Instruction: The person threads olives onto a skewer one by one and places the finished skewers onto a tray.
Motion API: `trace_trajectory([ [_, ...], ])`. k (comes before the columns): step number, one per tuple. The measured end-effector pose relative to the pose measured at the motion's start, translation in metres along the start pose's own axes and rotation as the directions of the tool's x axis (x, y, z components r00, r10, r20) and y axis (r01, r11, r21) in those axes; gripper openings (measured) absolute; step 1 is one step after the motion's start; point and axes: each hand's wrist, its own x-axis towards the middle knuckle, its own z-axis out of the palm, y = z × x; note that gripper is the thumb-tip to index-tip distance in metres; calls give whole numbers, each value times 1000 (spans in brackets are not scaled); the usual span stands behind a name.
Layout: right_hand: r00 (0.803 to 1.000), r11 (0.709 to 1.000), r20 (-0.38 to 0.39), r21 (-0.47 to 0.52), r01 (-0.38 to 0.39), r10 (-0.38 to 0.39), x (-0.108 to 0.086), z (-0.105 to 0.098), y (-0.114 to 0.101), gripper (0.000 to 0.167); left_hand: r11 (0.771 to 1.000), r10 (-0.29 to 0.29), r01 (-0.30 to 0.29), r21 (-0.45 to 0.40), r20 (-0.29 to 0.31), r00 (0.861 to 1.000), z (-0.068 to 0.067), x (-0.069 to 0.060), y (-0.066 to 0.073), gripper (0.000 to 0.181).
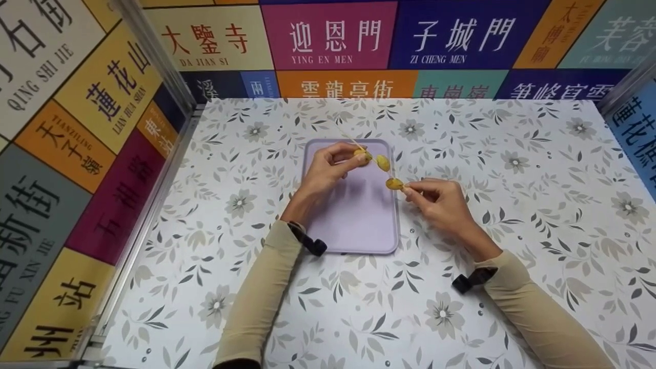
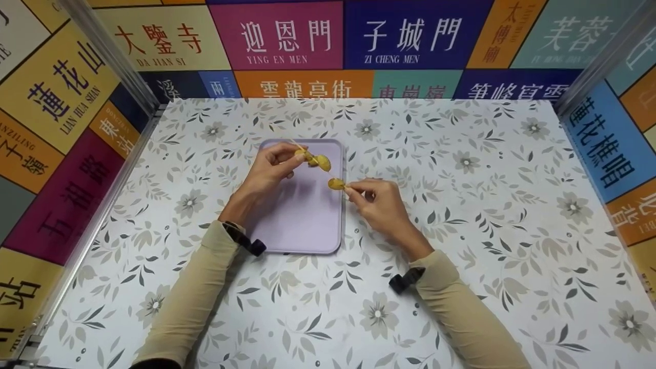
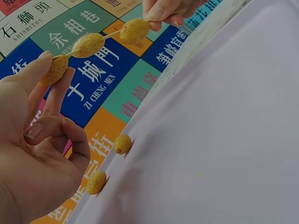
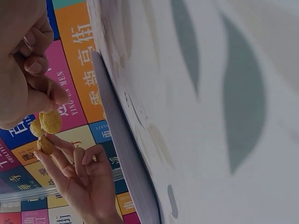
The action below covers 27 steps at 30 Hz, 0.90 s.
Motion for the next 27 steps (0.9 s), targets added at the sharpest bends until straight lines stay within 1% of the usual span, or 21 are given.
trace_trajectory([
  [5, 997, 998, 39, -13, -67, 67, 0, 0, 1, 12, 1000, 15, -15, -3, -4, 1000, 0, 1, -3, 24],
  [8, 992, 995, 83, -29, -98, 100, 0, -1, 2, 15, 998, 47, -47, -38, -3, 999, 0, 2, -4, 24],
  [11, 986, 995, 134, -36, -98, 102, 0, -3, 2, 16, 993, 86, -87, -74, -14, 996, 1, 4, -5, 25],
  [14, 982, 995, 163, -38, -92, 97, -1, -3, 1, 17, 992, 107, -109, -62, -22, 994, 2, 5, -4, 27],
  [15, 984, 996, 158, -36, -83, 88, -1, -3, 2, 16, 993, 108, -109, -54, -24, 994, 2, 5, -4, 27],
  [17, 991, 998, 121, -28, -50, 53, -1, -3, 1, 13, 994, 111, -112, -20, -25, 993, 2, 5, -4, 28],
  [20, 999, 999, 33, -41, 35, -33, 0, -1, 1, 10, 993, 117, -117, 12, -21, 993, 2, 8, -4, 30],
  [22, 996, 995, -24, -62, 81, -83, 1, -1, 1, 10, 992, 119, -118, 51, -24, 993, 2, 10, -4, 32],
  [24, 993, 993, -64, -77, 92, -97, 1, 0, 0, 10, 991, 115, -113, 75, -15, 993, 2, 11, -4, 34],
  [27, 991, 994, -111, -84, 71, -80, 2, 2, -5, 10, 985, 102, -101, 137, -3, 995, 0, 13, -5, 34],
])
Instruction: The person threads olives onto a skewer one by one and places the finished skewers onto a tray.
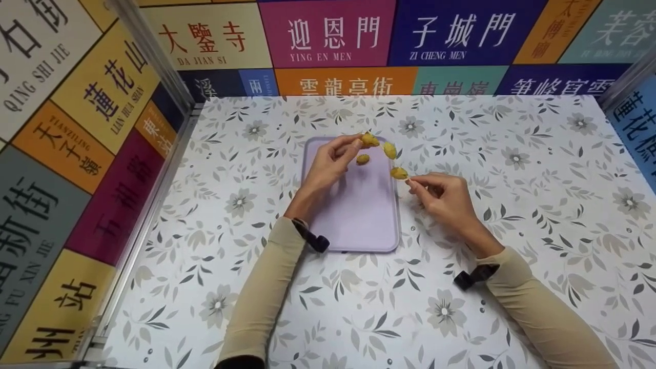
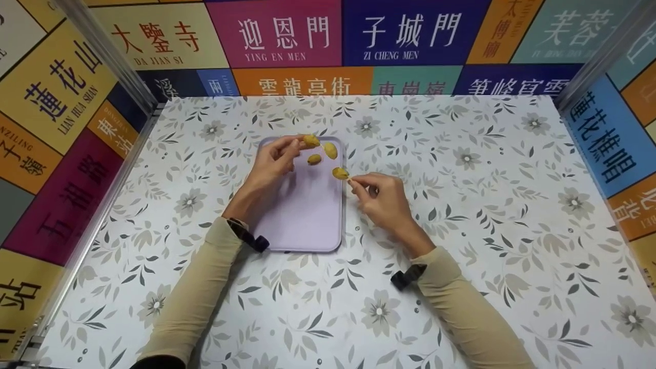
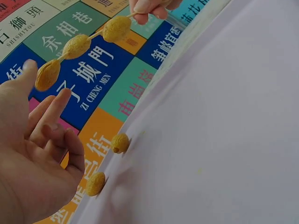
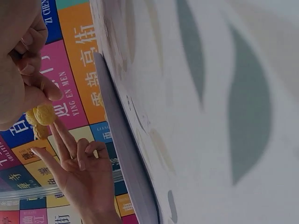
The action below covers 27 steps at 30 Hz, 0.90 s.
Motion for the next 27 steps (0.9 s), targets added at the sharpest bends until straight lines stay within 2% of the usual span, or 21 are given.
trace_trajectory([
  [3, 999, 999, -30, 8, -32, 32, 0, -1, -10, 10, 996, 4, -4, 90, 8, 1000, 1, 4, -1, 34],
  [4, 999, 999, -32, 6, -34, 34, 1, -2, -14, 10, 990, 10, -11, 143, 7, 1000, 2, 5, -1, 32],
  [6, 999, 999, -30, 12, -45, 45, 1, -2, -18, 10, 963, 25, -25, 268, 3, 1000, 3, 7, -2, 29],
  [8, 998, 998, -27, 11, -54, 54, 1, -2, -20, 11, 916, 34, -34, 400, 7, 999, 5, 8, -3, 27],
  [10, 998, 998, -27, 11, -62, 62, 1, -2, -20, 11, 841, 34, -37, 539, 17, 999, 7, 8, -4, 29],
  [13, 997, 998, -26, 12, -69, 69, 1, -2, -20, 10, 745, 7, -30, 667, 36, 999, 11, 8, -7, 33],
  [15, 998, 998, -22, 12, -66, 66, 2, -2, -20, 10, 703, -16, -19, 711, 42, 999, 12, 7, -7, 35],
  [16, 998, 998, -19, 11, -62, 62, 3, -2, -20, 10, 688, -29, -11, 725, 42, 999, 12, 6, -7, 36],
  [18, 998, 998, -15, 9, -57, 57, 3, -2, -20, 10, 673, -47, 5, 740, 36, 998, 13, 5, -7, 35],
  [22, 998, 998, -11, 7, -55, 55, 3, -2, -23, 10, 660, -75, 36, 751, 18, 997, 13, 3, -5, 29],
  [27, 998, 998, -9, 7, -68, 68, 1, -3, -21, 11, 660, -92, 46, 750, 21, 996, 14, 4, -7, 24],
])
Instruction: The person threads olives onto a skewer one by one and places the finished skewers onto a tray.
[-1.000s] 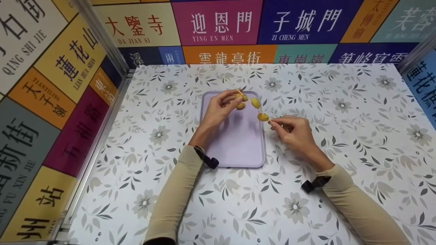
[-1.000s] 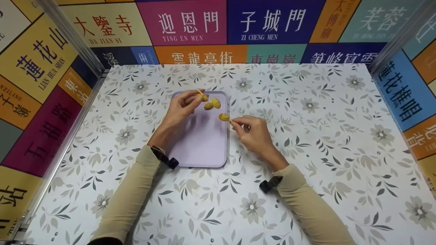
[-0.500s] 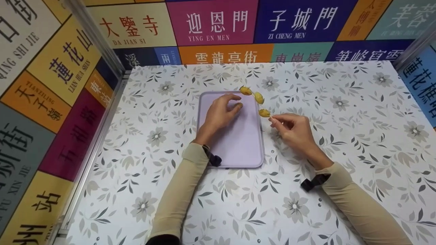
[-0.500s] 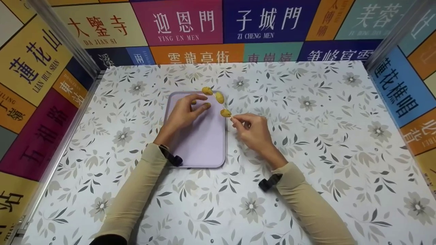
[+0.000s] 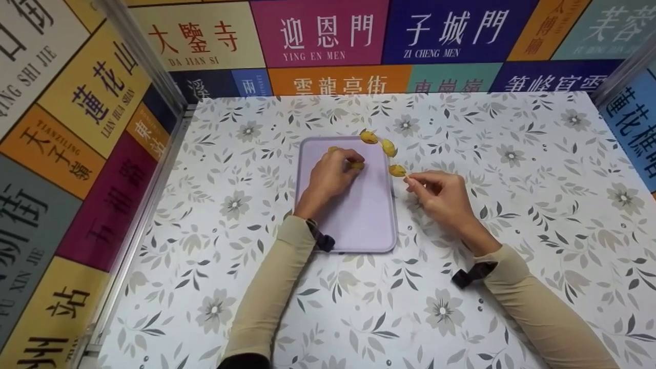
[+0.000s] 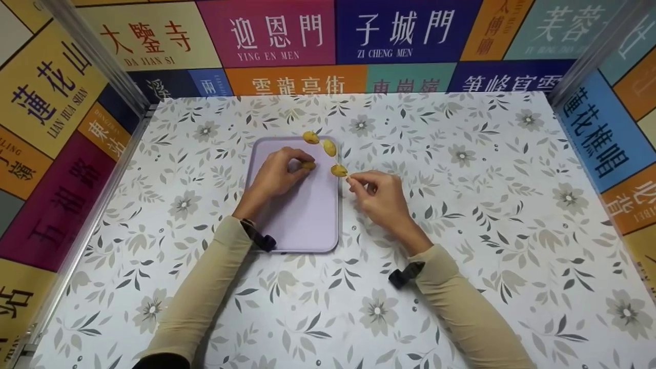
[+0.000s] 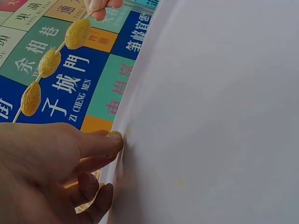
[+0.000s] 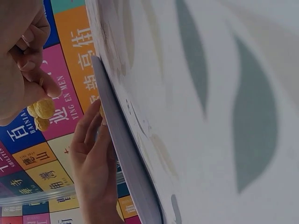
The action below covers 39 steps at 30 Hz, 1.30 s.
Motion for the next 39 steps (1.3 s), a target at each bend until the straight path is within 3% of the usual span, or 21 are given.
trace_trajectory([
  [5, 1000, 1000, -10, 1, -9, 9, 1, 1, 16, 12, 993, 51, -56, -99, -53, 997, -1, 3, -2, 23],
  [9, 1000, 1000, -11, 20, -17, 17, 1, 0, 27, 11, 967, 112, -136, -213, -124, 986, -5, 4, -1, 26],
  [12, 1000, 999, -3, 37, -22, 22, 2, -1, 29, 10, 943, 101, -150, -296, -175, 979, -11, 2, 0, 26],
  [15, 1000, 998, 10, 55, -29, 29, 1, -2, 28, 11, 900, 57, -143, -411, -214, 975, -17, 1, -1, 24],
  [19, 998, 995, 41, 86, -40, 37, 1, -2, 27, 11, 809, 14, -168, -563, -267, 963, -25, -1, -2, 25],
  [24, 996, 994, 78, 98, -38, 31, 1, -2, 28, 11, 713, -34, -185, -677, -296, 954, -35, -2, -5, 29],
  [30, 994, 995, 102, 96, -40, 30, 1, -2, 28, 10, 648, -63, -194, -736, -306, 950, -45, -2, -14, 30],
  [39, 990, 994, 136, 100, -42, 28, 0, -1, 29, 10, 573, -207, -119, -811, -283, 936, -60, -6, -22, 31],
])
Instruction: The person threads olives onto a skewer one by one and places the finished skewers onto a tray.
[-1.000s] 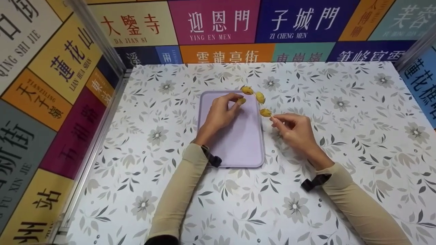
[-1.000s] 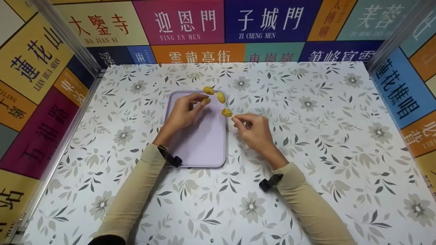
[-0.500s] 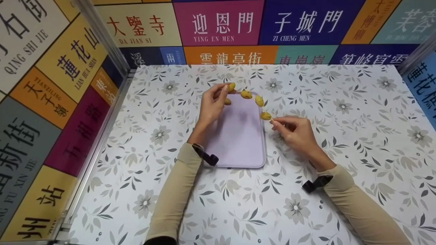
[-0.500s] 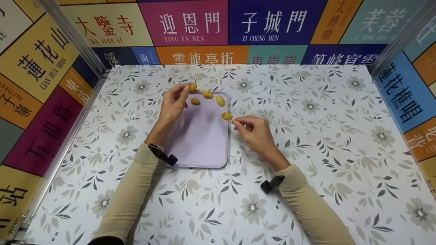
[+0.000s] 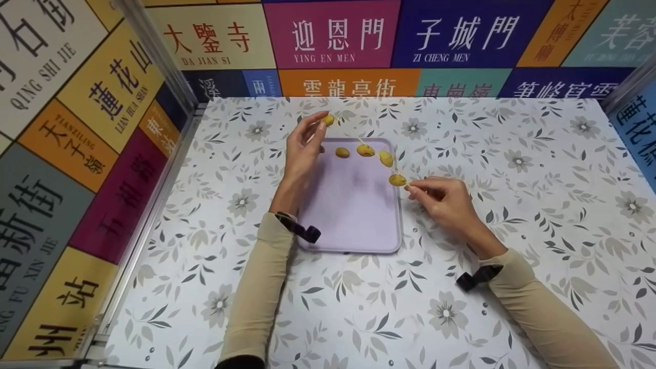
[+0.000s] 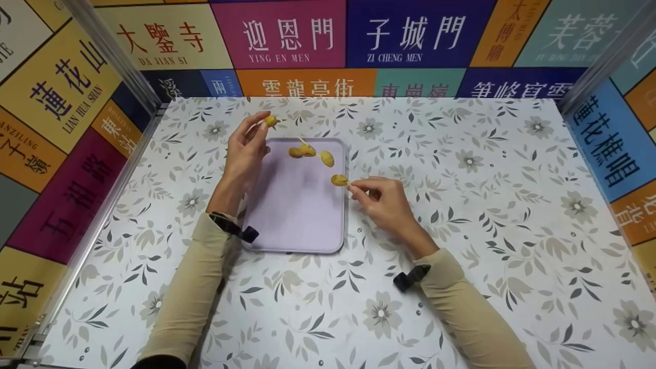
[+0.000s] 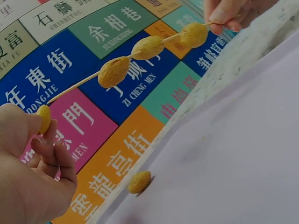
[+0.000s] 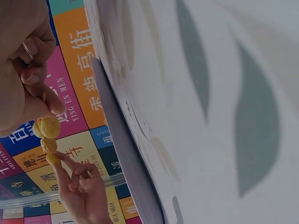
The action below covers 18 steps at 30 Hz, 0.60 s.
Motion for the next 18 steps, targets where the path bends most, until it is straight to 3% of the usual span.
trace_trajectory([
  [11, 999, 1000, 40, -3, 8, -8, -2, 0, 0, 12, 994, -105, 105, -9, -7, 994, -6, 1, -1, 29],
  [18, 998, 999, 60, -32, 22, -20, -2, 0, 0, 13, 996, -89, 89, 6, 7, 996, -7, 0, -1, 30],
])
